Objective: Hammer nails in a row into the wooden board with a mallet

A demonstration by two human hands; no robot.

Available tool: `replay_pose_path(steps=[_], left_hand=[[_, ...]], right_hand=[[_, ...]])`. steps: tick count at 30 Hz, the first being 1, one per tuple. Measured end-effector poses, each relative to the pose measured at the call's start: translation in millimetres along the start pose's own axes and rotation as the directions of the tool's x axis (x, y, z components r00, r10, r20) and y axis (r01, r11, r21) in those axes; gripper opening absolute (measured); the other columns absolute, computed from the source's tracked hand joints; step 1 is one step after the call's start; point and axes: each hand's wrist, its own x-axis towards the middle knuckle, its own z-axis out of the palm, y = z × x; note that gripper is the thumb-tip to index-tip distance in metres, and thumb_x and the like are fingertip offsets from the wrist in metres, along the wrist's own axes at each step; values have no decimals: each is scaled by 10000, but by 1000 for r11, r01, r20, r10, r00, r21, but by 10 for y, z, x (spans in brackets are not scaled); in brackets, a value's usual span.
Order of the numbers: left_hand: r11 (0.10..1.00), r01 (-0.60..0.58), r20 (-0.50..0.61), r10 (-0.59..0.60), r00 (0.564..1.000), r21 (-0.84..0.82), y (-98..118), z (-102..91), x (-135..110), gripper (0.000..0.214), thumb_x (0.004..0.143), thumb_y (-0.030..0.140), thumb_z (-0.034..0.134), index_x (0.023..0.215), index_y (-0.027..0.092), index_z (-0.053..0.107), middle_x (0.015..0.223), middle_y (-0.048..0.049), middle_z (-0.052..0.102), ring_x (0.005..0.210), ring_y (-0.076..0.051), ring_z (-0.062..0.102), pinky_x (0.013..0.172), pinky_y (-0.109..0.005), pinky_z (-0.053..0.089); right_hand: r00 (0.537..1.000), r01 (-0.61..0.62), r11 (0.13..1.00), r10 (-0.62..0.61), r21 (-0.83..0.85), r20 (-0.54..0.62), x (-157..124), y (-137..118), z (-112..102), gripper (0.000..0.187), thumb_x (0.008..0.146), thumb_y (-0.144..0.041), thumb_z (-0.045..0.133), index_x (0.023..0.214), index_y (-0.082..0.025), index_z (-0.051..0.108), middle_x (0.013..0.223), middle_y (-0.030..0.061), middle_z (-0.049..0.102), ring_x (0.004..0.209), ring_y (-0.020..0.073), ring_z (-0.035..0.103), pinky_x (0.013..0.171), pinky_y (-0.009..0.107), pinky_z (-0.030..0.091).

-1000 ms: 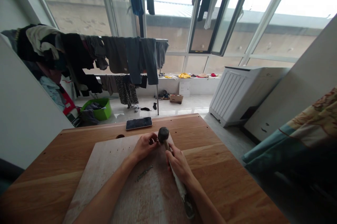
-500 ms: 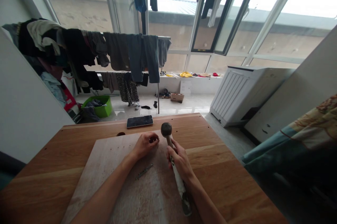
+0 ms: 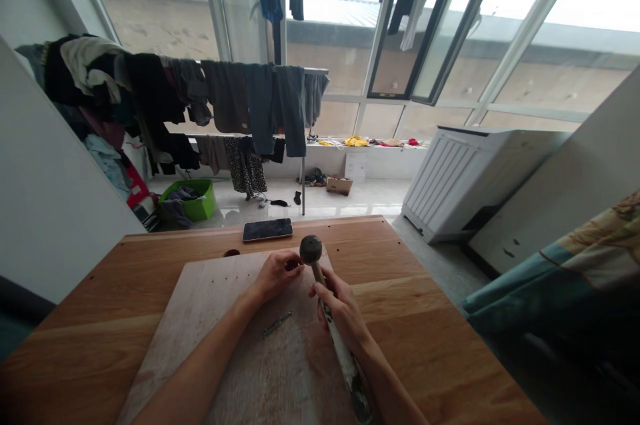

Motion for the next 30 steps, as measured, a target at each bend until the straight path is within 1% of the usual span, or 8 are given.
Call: replay_pose_path(steps=[4,9,11,16,20,25,28,30], left_hand=[[1000,-2,-4,2,1000,-11,-14,12,4,104,796,156,662,828,168,761,722,-5,689,661,-130,610,651,-228,445],[1000,0,-5,0,1000,-22,-27,20,4,117,797,148,655,824,165,768,734,-13,703,665,-132,621,641,-224,448],[1000,1,-7,-2,1000,-23,-31,22,3,116,795,150,660,827,165,771,738,-15,707,664,-133,622,640,-224,450],[1000,4,-11,-5,1000,-22,-31,23,4,115,793,149,668,827,166,776,725,-13,706,660,-133,622,651,-228,456],[1000,7,-7,-7,1000,-23,-24,18,5,118,793,150,665,823,168,778,728,-15,709,661,-135,627,646,-229,455],[1000,1,-9,-1,1000,-26,-26,17,3,123,793,157,660,823,160,779,730,-19,704,663,-137,621,653,-233,454],[1000,-8,-5,7,1000,-25,-28,16,2,138,782,139,644,807,169,776,719,-7,695,653,-133,606,638,-228,441],[1000,-9,-4,9,1000,-23,-25,12,0,137,780,146,641,799,174,774,720,-5,693,657,-135,605,639,-230,438]], right_hand=[[999,9,999,-11,-47,-46,3,-11,5,394,877,-495,621,1125,-189,602,816,-13,617,342,51,455,304,200,320],[999,-13,996,10,-87,-36,-3,-34,17,394,862,-529,619,1063,-191,612,762,-27,608,342,63,452,307,205,328],[999,-7,996,3,-93,-43,-7,-32,23,403,861,-523,626,1088,-190,616,752,-32,601,341,64,453,306,204,325],[998,20,998,-23,-61,-63,-12,-4,28,468,865,-497,642,1225,-201,596,754,-41,583,353,61,458,317,201,338],[999,7,998,-10,-68,-50,-6,1,30,433,868,-487,645,1173,-180,615,739,-38,574,351,60,463,318,197,342],[998,19,1000,-20,-24,-55,-11,-7,41,492,872,-492,632,1266,-203,573,751,-45,568,338,55,448,304,192,329],[999,-13,998,11,-58,-37,-25,-21,53,481,855,-498,644,1218,-186,602,736,-41,568,342,64,470,301,190,326],[999,-13,998,11,-63,-42,-40,-33,61,476,852,-495,649,1207,-180,612,723,-41,563,351,63,472,308,187,332]])
